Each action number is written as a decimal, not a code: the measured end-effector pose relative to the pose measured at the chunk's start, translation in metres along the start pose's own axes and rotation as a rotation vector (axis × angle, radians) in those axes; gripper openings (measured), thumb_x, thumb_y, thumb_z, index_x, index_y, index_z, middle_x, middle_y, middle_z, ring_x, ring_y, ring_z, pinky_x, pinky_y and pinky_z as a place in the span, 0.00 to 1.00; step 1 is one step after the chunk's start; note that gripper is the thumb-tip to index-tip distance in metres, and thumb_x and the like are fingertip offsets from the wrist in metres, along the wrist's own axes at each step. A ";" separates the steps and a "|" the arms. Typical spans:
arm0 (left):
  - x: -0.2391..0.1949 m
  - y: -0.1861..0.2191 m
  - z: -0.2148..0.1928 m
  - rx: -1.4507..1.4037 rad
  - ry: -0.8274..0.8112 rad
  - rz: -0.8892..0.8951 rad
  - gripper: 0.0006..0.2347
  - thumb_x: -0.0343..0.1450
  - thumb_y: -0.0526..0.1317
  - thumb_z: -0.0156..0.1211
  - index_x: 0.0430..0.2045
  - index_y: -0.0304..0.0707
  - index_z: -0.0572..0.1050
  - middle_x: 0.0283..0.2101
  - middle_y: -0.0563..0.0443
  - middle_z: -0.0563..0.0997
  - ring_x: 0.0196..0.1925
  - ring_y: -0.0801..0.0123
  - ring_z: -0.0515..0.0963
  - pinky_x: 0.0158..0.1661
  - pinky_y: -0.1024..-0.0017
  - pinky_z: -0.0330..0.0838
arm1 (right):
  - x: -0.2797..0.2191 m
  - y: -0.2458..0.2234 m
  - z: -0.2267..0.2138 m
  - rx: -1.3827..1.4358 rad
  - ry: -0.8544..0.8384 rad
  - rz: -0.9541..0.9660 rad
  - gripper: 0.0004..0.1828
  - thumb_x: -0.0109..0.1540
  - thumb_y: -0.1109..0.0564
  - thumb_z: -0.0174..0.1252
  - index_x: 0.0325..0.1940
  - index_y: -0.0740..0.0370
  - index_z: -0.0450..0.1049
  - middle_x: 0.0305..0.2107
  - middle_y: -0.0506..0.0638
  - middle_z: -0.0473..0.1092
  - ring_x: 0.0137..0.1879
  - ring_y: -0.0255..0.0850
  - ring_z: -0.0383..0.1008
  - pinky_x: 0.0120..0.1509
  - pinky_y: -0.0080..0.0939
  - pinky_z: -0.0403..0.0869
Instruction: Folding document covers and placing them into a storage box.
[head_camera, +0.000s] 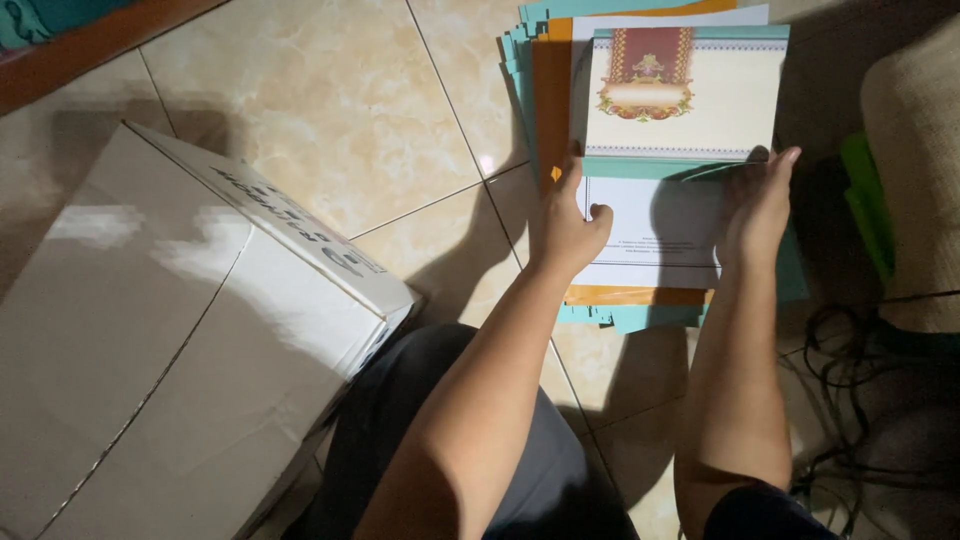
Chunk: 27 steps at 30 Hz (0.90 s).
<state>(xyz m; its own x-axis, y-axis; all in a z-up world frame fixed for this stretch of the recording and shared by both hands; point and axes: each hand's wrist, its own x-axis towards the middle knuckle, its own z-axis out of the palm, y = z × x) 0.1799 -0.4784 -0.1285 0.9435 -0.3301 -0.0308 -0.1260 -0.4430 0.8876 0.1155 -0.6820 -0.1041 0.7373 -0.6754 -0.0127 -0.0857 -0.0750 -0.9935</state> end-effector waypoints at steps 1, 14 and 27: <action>0.000 -0.001 0.000 -0.002 0.001 0.000 0.30 0.64 0.36 0.55 0.65 0.38 0.60 0.51 0.37 0.81 0.44 0.46 0.84 0.40 0.58 0.79 | 0.001 0.001 0.000 -0.002 -0.001 -0.001 0.53 0.64 0.23 0.32 0.73 0.73 0.53 0.67 0.71 0.57 0.74 0.61 0.57 0.74 0.56 0.58; -0.008 -0.019 0.015 -0.176 0.162 0.080 0.39 0.65 0.29 0.53 0.74 0.35 0.44 0.63 0.31 0.70 0.53 0.47 0.78 0.43 0.66 0.77 | -0.054 0.035 0.003 0.120 0.132 -0.233 0.43 0.67 0.30 0.35 0.72 0.65 0.58 0.70 0.61 0.55 0.77 0.53 0.53 0.79 0.54 0.50; -0.218 0.018 -0.278 0.171 0.509 0.330 0.26 0.67 0.27 0.55 0.63 0.38 0.65 0.72 0.38 0.65 0.77 0.43 0.65 0.71 0.59 0.68 | -0.266 -0.133 0.137 -0.123 -0.619 -0.405 0.24 0.69 0.75 0.40 0.71 0.76 0.54 0.67 0.73 0.59 0.65 0.58 0.64 0.58 0.46 0.66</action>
